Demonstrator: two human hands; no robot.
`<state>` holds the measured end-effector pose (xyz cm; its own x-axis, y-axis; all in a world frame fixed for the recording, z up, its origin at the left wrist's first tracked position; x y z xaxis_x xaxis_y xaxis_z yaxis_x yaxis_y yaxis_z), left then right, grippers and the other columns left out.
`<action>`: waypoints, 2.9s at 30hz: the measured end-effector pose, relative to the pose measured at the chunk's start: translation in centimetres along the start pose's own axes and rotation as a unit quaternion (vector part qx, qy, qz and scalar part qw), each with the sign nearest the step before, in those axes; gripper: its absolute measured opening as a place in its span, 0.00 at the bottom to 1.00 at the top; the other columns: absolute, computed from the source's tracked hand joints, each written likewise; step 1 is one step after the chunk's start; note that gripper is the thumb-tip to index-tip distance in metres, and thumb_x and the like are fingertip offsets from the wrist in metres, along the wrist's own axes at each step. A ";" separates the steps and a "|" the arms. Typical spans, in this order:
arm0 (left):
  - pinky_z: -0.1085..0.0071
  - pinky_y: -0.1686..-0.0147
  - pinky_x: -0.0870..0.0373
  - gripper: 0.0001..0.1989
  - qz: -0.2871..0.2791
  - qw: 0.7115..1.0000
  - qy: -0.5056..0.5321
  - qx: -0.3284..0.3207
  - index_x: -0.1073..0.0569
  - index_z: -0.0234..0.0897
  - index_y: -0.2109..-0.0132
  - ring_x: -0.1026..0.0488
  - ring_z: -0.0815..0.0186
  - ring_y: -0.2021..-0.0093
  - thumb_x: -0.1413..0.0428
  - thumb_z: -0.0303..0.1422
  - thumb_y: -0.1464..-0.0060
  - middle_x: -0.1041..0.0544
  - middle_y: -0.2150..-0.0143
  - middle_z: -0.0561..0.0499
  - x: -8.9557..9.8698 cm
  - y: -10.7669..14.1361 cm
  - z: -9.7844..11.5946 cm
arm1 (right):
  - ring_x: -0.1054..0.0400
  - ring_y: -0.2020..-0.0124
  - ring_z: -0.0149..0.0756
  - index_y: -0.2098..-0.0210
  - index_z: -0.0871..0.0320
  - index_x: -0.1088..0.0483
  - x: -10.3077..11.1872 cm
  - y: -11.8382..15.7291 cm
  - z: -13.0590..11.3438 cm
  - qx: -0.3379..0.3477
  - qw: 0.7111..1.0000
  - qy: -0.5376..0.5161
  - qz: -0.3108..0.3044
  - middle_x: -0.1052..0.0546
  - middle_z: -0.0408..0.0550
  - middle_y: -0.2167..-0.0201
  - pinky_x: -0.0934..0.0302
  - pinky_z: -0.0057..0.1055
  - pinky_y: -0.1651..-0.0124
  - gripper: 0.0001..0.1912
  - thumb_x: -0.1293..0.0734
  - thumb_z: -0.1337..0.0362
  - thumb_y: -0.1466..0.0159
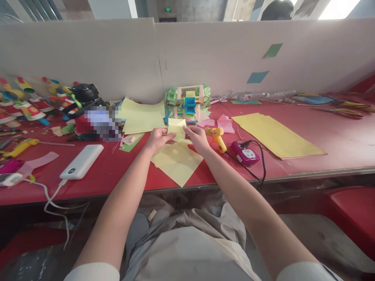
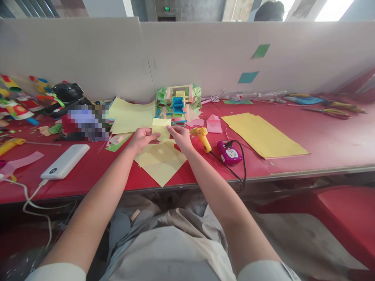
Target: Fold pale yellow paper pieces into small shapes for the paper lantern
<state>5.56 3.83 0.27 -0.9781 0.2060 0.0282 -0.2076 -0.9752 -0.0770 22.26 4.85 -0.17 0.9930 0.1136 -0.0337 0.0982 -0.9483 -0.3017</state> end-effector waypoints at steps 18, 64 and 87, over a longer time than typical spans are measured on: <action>0.62 0.60 0.22 0.23 0.004 1.000 -0.013 0.013 0.22 0.32 0.65 0.20 0.58 0.67 0.29 0.46 0.62 0.19 0.70 0.45 0.0 -0.1 -0.2 | 0.44 0.77 0.28 0.79 0.58 0.32 -0.1 0.4 -0.8 -0.013 1.000 0.014 -0.001 0.35 0.41 0.80 0.47 0.29 0.72 0.24 0.28 0.43 0.47; 0.64 0.63 0.22 0.27 0.013 1.000 -0.013 -0.025 0.19 0.32 0.61 0.21 0.59 0.64 0.31 0.49 0.63 0.18 0.64 0.44 -0.4 -0.2 -0.1 | 0.41 0.74 0.29 0.77 0.58 0.30 -0.6 0.2 -0.5 0.008 1.000 0.016 -0.022 0.31 0.43 0.77 0.45 0.29 0.70 0.24 0.28 0.42 0.47; 0.64 0.61 0.25 0.27 0.033 0.998 -0.020 -0.055 0.26 0.33 0.55 0.21 0.58 0.63 0.30 0.41 0.61 0.18 0.62 0.43 0.4 -0.2 0.3 | 0.36 0.73 0.31 0.75 0.58 0.30 -0.3 0.0 -0.1 0.011 1.000 0.017 -0.014 0.29 0.43 0.76 0.38 0.30 0.67 0.22 0.29 0.44 0.46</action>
<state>5.24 4.09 0.59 -0.9889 0.1362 0.0592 -0.1451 -0.9712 -0.1892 21.93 4.81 -0.07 0.9915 0.1298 0.0077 0.1254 -0.9381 -0.3228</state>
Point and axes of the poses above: each hand's wrist, its own y-axis away from the middle knuckle, its own x-axis out of the back of the hand, z = x × y, the point moved 6 cm from there along -y, towards the middle knuckle
